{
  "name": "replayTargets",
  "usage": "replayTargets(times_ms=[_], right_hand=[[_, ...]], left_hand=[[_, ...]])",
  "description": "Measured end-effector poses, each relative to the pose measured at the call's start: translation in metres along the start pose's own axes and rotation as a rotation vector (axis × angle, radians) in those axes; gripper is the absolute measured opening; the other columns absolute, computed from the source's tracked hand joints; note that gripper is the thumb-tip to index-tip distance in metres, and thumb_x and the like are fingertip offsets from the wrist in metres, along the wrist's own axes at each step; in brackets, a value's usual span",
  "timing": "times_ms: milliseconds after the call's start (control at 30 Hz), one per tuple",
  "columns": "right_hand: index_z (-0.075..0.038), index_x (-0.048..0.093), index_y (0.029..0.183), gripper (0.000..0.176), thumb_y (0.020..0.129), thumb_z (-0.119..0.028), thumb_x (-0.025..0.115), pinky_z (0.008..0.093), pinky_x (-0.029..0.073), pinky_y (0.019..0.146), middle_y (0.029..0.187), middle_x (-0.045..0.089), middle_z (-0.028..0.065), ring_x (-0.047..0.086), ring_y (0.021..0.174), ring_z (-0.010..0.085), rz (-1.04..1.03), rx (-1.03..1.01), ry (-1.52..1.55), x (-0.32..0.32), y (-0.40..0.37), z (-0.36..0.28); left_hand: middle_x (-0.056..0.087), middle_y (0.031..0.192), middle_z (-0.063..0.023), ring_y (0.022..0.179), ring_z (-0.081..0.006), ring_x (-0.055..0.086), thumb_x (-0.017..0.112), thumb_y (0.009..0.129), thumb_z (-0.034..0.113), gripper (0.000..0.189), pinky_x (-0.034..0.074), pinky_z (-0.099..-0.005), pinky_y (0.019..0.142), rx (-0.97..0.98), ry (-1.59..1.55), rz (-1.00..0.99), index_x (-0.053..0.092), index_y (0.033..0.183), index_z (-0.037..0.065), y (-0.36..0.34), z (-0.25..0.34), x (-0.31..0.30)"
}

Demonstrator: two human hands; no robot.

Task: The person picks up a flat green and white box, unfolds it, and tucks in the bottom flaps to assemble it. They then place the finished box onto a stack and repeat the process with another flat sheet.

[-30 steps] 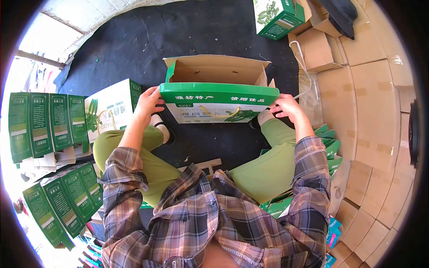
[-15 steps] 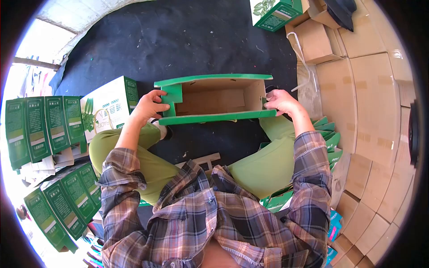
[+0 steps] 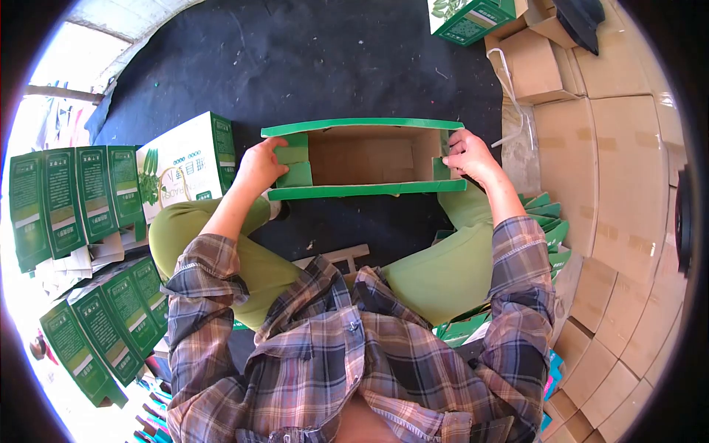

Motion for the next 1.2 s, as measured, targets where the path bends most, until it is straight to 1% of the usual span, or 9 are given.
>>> replayTargets(times_ms=[200, 267, 367, 467, 567, 667, 800, 1067, 1200], right_hand=[[0.0, 0.053, 0.127, 0.05, 0.08, -0.007, 0.068, 0.0278, 0.05, 0.064, 0.105, 0.06, 0.0087, 0.06, 0.082, 0.0146, -0.157, 0.024, 0.048, 0.009, -0.009, -0.011], [-0.004, 0.049, 0.136, 0.056, 0.086, -0.02, 0.066, 0.0348, 0.051, 0.077, 0.112, 0.06, 0.0083, 0.059, 0.1, 0.0192, -0.165, 0.032, 0.016, 0.011, -0.012, -0.013], [-0.004, 0.044, 0.14, 0.056, 0.091, -0.023, 0.062, 0.0314, 0.05, 0.077, 0.12, 0.058, 0.0091, 0.058, 0.104, 0.0182, -0.194, 0.082, 0.015, 0.011, -0.013, -0.016], [-0.004, 0.044, 0.141, 0.057, 0.093, -0.029, 0.061, 0.032, 0.05, 0.079, 0.125, 0.057, 0.0108, 0.059, 0.105, 0.0198, -0.2, 0.093, -0.003, 0.013, -0.012, -0.017], [-0.005, 0.043, 0.141, 0.06, 0.093, -0.034, 0.061, 0.0344, 0.05, 0.083, 0.127, 0.057, 0.0118, 0.059, 0.105, 0.0205, -0.21, 0.08, -0.057, 0.014, -0.018, -0.027], [-0.003, 0.047, 0.138, 0.065, 0.089, -0.041, 0.065, 0.0375, 0.047, 0.094, 0.123, 0.061, 0.0151, 0.059, 0.113, 0.026, -0.185, -0.022, -0.095, 0.018, -0.017, -0.029], [-0.003, 0.053, 0.133, 0.066, 0.087, -0.05, 0.062, 0.0384, 0.044, 0.1, 0.123, 0.062, 0.0205, 0.059, 0.114, 0.034, -0.095, -0.164, -0.288, 0.027, -0.017, -0.03], [-0.012, 0.054, 0.13, 0.07, 0.066, -0.021, 0.082, 0.0442, 0.043, 0.098, 0.132, 0.052, 0.0119, 0.045, 0.125, 0.0305, 0.127, -0.385, -0.919, 0.047, -0.053, -0.058], [-0.01, 0.044, 0.139, 0.089, 0.06, -0.017, 0.085, 0.0436, 0.041, 0.097, 0.135, 0.047, 0.0116, 0.044, 0.126, 0.028, 0.121, -0.394, -1.051, 0.077, -0.057, -0.047]], left_hand=[[0.061, 0.072, -0.0092, 0.069, -0.0246, 0.064, 0.075, 0.07, 0.009, 0.052, 0.052, -0.0367, 0.067, 0.044, 0.047, 0.003, 0.062, 0.12, 0.009, 0.0, 0.004, 0.003], [0.063, 0.074, -0.0098, 0.07, -0.0242, 0.064, 0.075, 0.072, 0.011, 0.051, 0.052, -0.0366, 0.068, 0.026, 0.029, -0.015, 0.062, 0.121, 0.009, -0.001, 0.004, 0.002], [0.067, 0.085, -0.0065, 0.072, -0.0153, 0.061, 0.072, 0.082, 0.018, 0.049, 0.051, -0.0308, 0.066, -0.063, -0.179, -0.087, 0.058, 0.127, 0.004, -0.007, 0.002, 0.0], [0.066, 0.108, -0.0122, 0.09, -0.0213, 0.064, 0.072, 0.084, 0.033, 0.061, 0.052, -0.0347, 0.078, -0.063, -0.211, -0.202, 0.052, 0.133, 0.003, -0.017, 0.009, -0.006], [0.055, 0.132, -0.0198, 0.114, -0.0334, 0.058, 0.079, 0.073, 0.042, 0.085, 0.046, -0.0422, 0.096, 0.188, -0.149, -0.397, 0.044, 0.14, 0.005, -0.033, 0.036, -0.012], [0.056, 0.131, -0.0211, 0.113, -0.0347, 0.059, 0.081, 0.071, 0.038, 0.082, 0.047, -0.0414, 0.095, 0.249, 0.106, -0.319, 0.046, 0.139, 0.005, -0.034, 0.037, -0.005], [0.063, 0.119, -0.0206, 0.11, -0.0351, 0.061, 0.079, 0.072, 0.028, 0.065, 0.049, -0.041, 0.092, 0.096, 0.063, -0.194, 0.056, 0.128, 0.004, -0.023, 0.042, -0.005], [0.059, 0.12, -0.0156, 0.11, -0.0365, 0.055, 0.078, 0.069, 0.016, 0.05, 0.047, -0.0431, 0.093, 0.262, 0.299, 0.195, 0.063, 0.116, 0.006, -0.02, 0.055, 0.008], [0.06, 0.112, -0.0136, 0.108, -0.0342, 0.055, 0.079, 0.066, 0.015, 0.048, 0.049, -0.043, 0.089, 0.29, 0.341, 0.147, 0.065, 0.111, 0.008, -0.022, 0.056, 0.023]])
Point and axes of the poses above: each hand's wrist, its own y-axis towards the middle knuckle, its own x-axis out of the palm, z = x × y, the point moved 5 cm from there along y, towards the middle knuckle
